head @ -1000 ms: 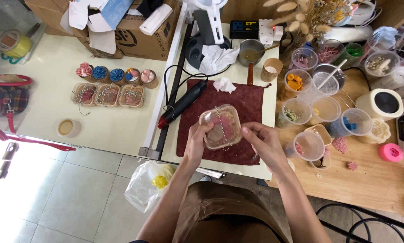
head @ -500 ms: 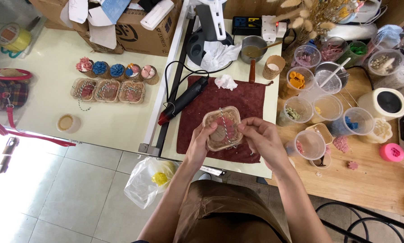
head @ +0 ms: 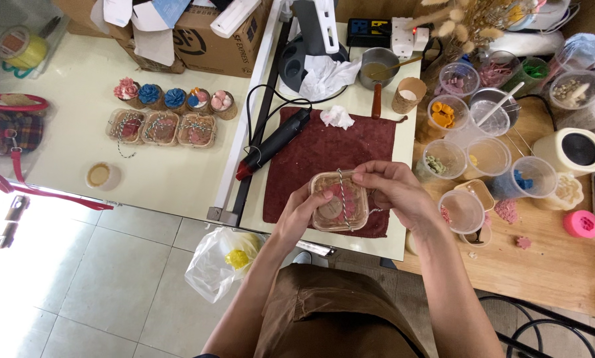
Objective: The person assembles a small gift box by wrapping it with a decorative beaded string and filling it with shredded paper and wax shapes.
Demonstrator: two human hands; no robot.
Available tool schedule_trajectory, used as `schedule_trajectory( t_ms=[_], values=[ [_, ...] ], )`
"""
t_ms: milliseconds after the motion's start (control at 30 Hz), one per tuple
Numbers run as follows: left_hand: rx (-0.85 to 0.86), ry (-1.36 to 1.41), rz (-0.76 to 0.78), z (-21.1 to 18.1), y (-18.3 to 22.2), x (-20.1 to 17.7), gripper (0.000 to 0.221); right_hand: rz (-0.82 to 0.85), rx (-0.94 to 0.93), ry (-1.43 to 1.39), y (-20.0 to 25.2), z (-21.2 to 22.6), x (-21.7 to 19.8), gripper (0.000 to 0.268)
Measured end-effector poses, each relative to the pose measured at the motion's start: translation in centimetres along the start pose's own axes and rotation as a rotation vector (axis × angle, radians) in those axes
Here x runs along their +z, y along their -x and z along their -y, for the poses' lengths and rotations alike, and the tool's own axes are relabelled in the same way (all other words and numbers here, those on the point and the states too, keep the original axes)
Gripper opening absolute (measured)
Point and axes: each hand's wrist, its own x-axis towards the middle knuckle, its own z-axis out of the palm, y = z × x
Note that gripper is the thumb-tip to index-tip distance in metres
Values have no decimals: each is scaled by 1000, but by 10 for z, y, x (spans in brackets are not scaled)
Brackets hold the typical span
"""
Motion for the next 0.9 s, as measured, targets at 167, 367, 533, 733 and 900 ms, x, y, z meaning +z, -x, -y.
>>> schedule_trajectory(
  t_ms=[167, 367, 533, 733, 900],
  values=[
    [20, 38, -4, -2, 3, 1, 53, 128, 55, -178, -12, -14, -9, 26],
    [-9, 20, -23, 3, 0, 3, 55, 199, 76, -260, -22, -30, -16, 28],
    [-94, -20, -80, 3, -7, 1, 59, 74, 67, -227, -2, -18, -8, 32],
    [11, 214, -77, -12, -11, -4, 60, 24, -19, -44, 13, -23, 2, 32],
    [9, 154, -70, -13, -14, 5, 61, -77, -77, 38, 12, -23, 7, 29]
  ],
)
